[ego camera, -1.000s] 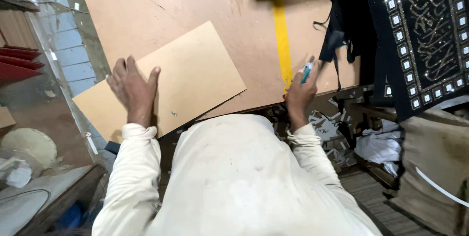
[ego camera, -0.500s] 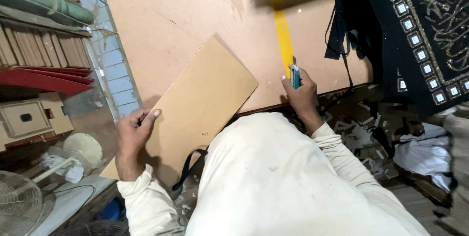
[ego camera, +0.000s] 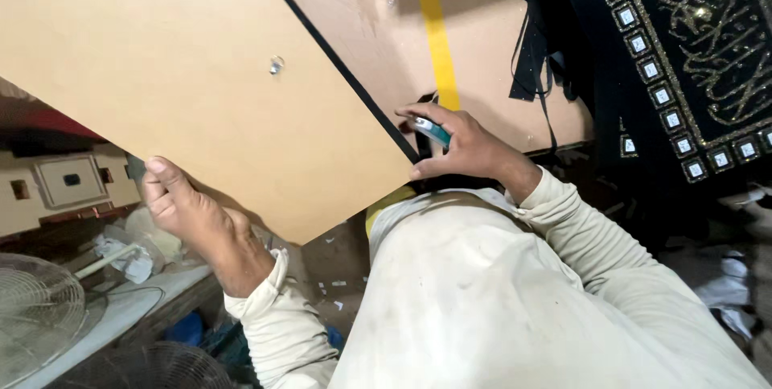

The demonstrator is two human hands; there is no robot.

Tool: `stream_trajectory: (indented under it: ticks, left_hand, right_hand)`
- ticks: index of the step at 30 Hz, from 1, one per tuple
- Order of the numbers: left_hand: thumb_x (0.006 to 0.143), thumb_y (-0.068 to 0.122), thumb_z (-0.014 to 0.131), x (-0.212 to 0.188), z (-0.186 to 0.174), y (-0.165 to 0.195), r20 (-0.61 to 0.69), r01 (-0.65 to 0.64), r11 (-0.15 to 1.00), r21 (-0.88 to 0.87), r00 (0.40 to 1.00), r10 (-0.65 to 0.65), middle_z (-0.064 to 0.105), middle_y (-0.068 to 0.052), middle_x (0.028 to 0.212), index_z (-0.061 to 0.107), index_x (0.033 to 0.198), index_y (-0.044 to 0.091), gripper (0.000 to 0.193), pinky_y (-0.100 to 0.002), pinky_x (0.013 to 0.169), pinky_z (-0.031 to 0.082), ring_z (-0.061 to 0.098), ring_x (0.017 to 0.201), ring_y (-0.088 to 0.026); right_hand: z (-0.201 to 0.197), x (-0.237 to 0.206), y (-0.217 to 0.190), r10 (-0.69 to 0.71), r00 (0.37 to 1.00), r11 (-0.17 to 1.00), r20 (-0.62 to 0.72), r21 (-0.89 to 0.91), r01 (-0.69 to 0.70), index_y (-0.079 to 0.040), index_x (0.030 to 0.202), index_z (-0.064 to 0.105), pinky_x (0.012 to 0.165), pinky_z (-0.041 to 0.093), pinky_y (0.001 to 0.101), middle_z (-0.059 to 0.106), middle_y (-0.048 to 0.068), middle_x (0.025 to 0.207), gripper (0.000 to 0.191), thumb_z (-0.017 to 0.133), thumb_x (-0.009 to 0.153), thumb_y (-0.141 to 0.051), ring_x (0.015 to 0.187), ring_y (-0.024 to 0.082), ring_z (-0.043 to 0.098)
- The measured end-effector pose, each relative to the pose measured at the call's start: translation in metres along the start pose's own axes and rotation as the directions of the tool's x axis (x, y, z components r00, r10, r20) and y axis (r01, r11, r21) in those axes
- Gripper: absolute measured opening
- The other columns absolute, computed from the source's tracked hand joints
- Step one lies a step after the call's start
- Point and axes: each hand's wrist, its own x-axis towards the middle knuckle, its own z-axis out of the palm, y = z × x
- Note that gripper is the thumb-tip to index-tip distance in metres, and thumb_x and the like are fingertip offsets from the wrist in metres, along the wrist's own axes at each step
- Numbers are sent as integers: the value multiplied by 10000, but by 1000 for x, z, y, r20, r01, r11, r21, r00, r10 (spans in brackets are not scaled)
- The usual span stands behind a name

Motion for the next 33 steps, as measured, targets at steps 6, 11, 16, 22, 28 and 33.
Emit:
stream_trajectory:
  ticks: [6,11,16,22,28,33]
  left_hand:
    - [986,281,635,-5,-49,-94,-264,242,969,-41,933,-244,747,-126,1061,646,1097,14,290,-399,835,641,740,946,-237]
    - [1058,279,628,-19,-102,-193,-421,364,895,258,876,-235,707,-151,1043,635,1139,-95,382,-390,785,570,662,894,-232]
    - [884,234,798,-15,-98,-217,-484,373,498,783,868,110,677,-212,1177,639,1242,-27,471,-513,950,459,595,1098,-349]
    - [829,228,912,24,-71,-198,106,-43,317,947,977,-183,401,-226,1596,480,1500,34,822,-486,1241,323,363,1492,-400]
    - [485,284,1030,98,-25,-213,199,-266,-12,964,753,-627,56,-233,1661,186,1574,-64,1421,-594,1162,324,93,1501,-499]
    - [504,277,1009,126,-17,-201,221,-454,-183,872,698,-681,55,-255,1696,152,1611,-72,1443,-500,806,567,109,1502,-561]
  right_hand:
    - [-33,-31,37,475,875,879,88,-13,-476,-67,1188,726,697,494,263,676,1,833,407,857,832,-213,773,77,602]
    - [-57,-52,64,538,826,745,-169,-364,-559,-52,1117,721,667,517,331,670,67,797,368,864,821,-217,720,172,636]
    - [-52,-46,73,237,861,541,-450,-675,-502,-27,1176,719,770,529,445,690,178,997,299,817,936,-176,905,384,682]
    - [-15,7,84,30,937,570,-349,-764,-303,-7,1228,691,860,546,439,701,198,1100,253,758,1007,-110,1001,370,690]
    - [56,115,131,543,830,814,-127,-161,-557,-27,1348,603,637,607,304,699,79,953,322,600,1039,-121,779,131,711]
    - [126,227,177,404,914,867,23,-328,-375,-61,1436,488,760,620,373,749,143,1021,376,572,1079,-145,890,225,767]
